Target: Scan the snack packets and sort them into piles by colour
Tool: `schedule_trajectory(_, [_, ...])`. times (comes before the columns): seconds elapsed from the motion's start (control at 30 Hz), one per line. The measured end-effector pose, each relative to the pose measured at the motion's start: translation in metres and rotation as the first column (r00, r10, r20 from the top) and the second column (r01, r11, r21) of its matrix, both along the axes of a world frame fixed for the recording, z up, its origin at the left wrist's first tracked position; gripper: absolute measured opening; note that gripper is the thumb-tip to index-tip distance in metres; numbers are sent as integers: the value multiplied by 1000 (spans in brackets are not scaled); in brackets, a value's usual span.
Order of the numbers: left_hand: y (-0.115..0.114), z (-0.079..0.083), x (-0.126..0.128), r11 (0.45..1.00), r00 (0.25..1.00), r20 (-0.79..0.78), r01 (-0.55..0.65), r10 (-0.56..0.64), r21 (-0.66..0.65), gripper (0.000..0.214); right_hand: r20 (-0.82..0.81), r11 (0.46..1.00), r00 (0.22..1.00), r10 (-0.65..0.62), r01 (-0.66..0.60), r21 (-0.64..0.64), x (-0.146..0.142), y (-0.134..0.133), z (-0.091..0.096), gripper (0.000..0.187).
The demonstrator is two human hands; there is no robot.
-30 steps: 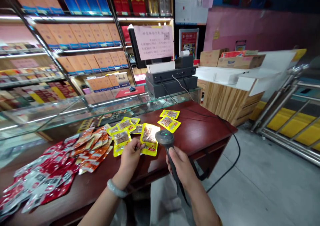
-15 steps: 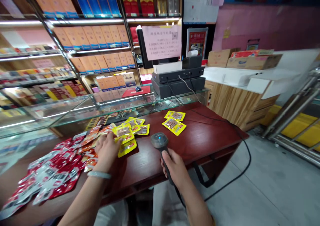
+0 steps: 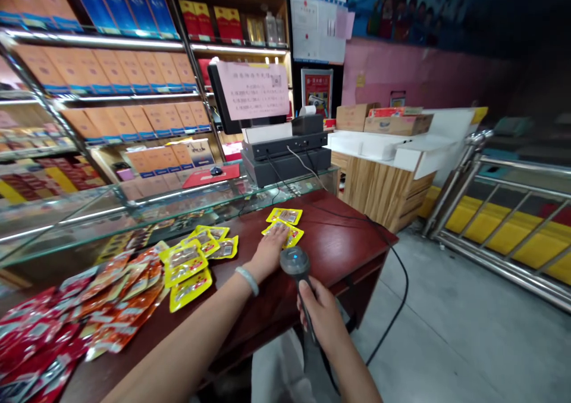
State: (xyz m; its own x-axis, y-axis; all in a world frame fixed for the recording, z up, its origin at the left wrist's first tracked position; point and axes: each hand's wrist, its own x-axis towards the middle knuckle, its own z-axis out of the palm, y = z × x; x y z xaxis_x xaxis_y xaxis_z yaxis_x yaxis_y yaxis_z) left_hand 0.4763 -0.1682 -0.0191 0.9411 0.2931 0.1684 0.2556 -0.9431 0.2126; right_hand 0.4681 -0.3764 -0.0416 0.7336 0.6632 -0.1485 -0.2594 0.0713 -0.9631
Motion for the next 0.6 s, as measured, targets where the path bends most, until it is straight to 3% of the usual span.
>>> schedule_trajectory(0.17, [0, 1, 5, 999, 996, -82, 27, -29, -22, 51, 1, 998, 998, -56, 56, -23, 6, -10, 0, 56])
schedule_trajectory(0.27, [10, 5, -14, 982, 993, 3, 115, -116, -147, 39, 9, 999, 999, -50, 50, -14, 8, -10, -4, 55])
schedule_trajectory(0.33, [16, 6, -28, 959, 995, 29, 97, -92, -266, 30, 1, 999, 999, -42, 42, -14, 9, -9, -6, 54])
schedule_trajectory(0.4, [20, 6, -40, 957, 998, 49, -31, 48, -290, 23, -4, 999, 1000, -30, 30, -18, 10, -7, -8, 54])
schedule_trajectory(0.47, [19, 4, -48, 957, 963, 98, -233, 252, -172, 31, 2, 1000, 1000, -17, 17, -23, 9, -6, -9, 54])
schedule_trajectory(0.53, [16, 3, -53, 910, 901, 130, -415, 414, -24, 51, 11, 1000, 1000, -14, 15, -25, 8, -6, -8, 54])
schedule_trajectory(0.6, [13, 2, -54, 868, 868, 70, -495, 491, 46, 60, 16, 1000, 1000, -17, 17, -26, 7, -6, -6, 54])
